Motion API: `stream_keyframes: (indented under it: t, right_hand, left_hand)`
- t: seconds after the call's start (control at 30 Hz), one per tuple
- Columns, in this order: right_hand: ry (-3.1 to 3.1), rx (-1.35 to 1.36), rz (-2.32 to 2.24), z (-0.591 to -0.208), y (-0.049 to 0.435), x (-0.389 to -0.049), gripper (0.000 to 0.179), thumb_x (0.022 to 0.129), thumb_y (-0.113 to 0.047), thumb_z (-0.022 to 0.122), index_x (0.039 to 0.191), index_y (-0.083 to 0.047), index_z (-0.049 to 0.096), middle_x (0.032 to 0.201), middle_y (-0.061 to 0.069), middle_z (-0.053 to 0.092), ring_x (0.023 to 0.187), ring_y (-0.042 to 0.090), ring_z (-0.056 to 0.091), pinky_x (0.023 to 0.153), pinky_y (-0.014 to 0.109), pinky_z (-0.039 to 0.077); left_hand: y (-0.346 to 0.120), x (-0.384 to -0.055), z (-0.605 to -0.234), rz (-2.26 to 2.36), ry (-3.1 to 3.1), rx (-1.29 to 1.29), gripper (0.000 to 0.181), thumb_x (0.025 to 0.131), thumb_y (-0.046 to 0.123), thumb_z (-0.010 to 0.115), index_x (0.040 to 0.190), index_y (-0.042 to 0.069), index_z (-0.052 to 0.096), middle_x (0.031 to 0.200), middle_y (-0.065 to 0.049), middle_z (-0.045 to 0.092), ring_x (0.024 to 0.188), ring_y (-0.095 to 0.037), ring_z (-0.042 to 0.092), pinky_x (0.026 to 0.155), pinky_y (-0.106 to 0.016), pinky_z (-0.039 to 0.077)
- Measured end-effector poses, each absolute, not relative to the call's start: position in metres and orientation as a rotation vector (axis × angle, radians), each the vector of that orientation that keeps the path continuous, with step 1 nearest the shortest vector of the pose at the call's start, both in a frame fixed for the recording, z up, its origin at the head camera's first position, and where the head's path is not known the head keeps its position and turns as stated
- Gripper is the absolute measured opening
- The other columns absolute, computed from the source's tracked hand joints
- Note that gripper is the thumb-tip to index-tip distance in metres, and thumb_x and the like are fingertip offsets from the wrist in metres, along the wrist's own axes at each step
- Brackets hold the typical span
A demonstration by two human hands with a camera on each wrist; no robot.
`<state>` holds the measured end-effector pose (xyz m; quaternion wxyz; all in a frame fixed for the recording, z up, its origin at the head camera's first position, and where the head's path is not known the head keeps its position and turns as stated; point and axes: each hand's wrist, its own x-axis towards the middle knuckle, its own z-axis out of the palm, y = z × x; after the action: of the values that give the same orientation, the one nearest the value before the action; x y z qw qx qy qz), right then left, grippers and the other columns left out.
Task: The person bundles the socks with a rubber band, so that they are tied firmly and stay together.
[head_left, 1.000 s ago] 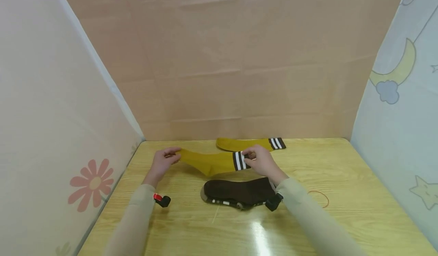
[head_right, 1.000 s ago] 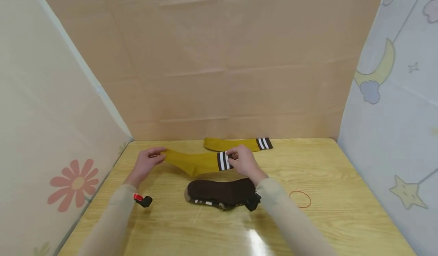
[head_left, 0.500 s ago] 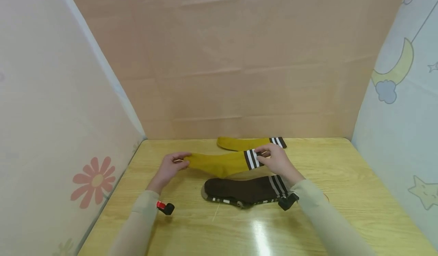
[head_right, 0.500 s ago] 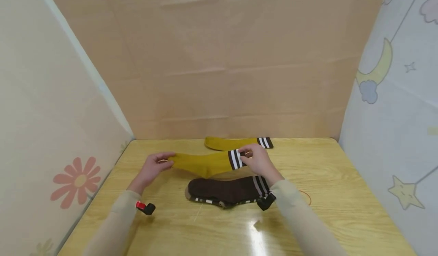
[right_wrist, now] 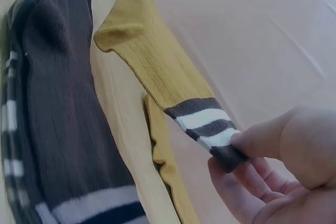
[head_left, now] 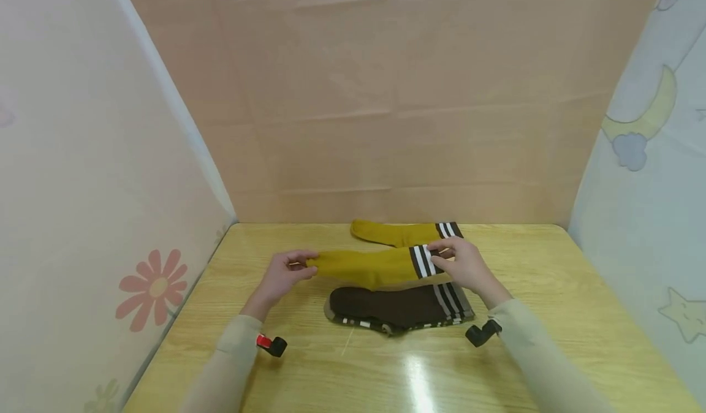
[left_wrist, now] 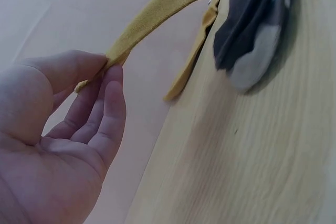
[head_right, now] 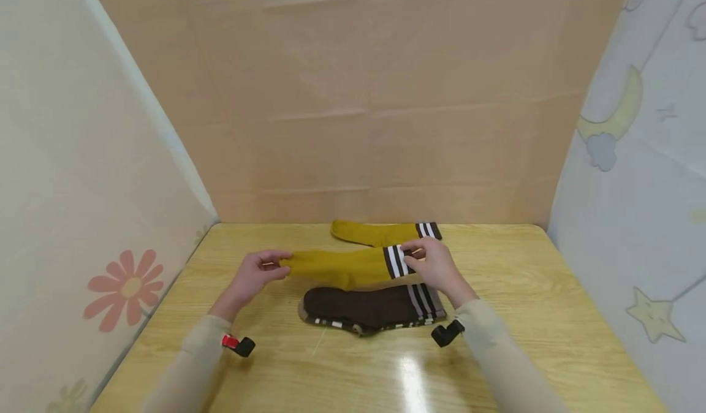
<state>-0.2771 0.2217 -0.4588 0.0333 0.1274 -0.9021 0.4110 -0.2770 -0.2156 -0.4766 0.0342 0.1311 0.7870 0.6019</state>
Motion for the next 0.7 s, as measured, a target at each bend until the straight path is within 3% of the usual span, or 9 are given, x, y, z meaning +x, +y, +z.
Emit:
stream_keyframes:
  t: [0.17,0.37,0.6,0.7]
  right_hand:
    - [-2.756,0.398,1.28,-0.456,0.234,-0.271,0.025,0.101,-0.012,0.072,0.125,-0.007,0.075,0.135,0.021,0.064,0.11,0.037,0.068,0.077,0.04,0.059]
    - [-2.731,0.435,1.304,-0.449,0.246,-0.265,0.028,0.1,-0.012,0.073,0.128,-0.007,0.075,0.136,0.02,0.065,0.11,0.037,0.068,0.076,0.035,0.057]
    - [-2.767,0.418,1.348,-0.443,0.26,-0.259,0.031,0.102,-0.015,0.071,0.132,-0.009,0.073,0.138,0.018,0.066,0.115,0.037,0.067,0.088,0.046,0.058]
    - [-2.777,0.413,1.365,-0.442,0.265,-0.256,0.029,0.101,-0.014,0.072,0.13,-0.007,0.073,0.137,0.019,0.065,0.113,0.037,0.067,0.088,0.043,0.058]
  left_hand:
    - [-0.208,-0.271,-0.476,1.855,2.379,0.409,0.033,0.094,0.009,0.08,0.127,0.006,0.076,0.103,-0.011,0.065,0.09,-0.025,0.074,0.088,-0.053,0.06]
    - [-0.201,-0.266,-0.473,1.848,2.356,0.469,0.035,0.095,0.009,0.079,0.129,0.005,0.074,0.12,-0.017,0.066,0.093,-0.027,0.075,0.088,-0.061,0.057]
    - [-0.192,-0.259,-0.472,1.822,2.327,0.461,0.039,0.095,0.013,0.079,0.134,0.008,0.072,0.137,-0.014,0.066,0.101,-0.047,0.07,0.088,-0.052,0.06]
    - [-0.188,-0.255,-0.472,1.817,2.314,0.457,0.04,0.096,0.013,0.079,0.135,0.009,0.072,0.14,-0.013,0.066,0.101,-0.049,0.069,0.089,-0.053,0.059]
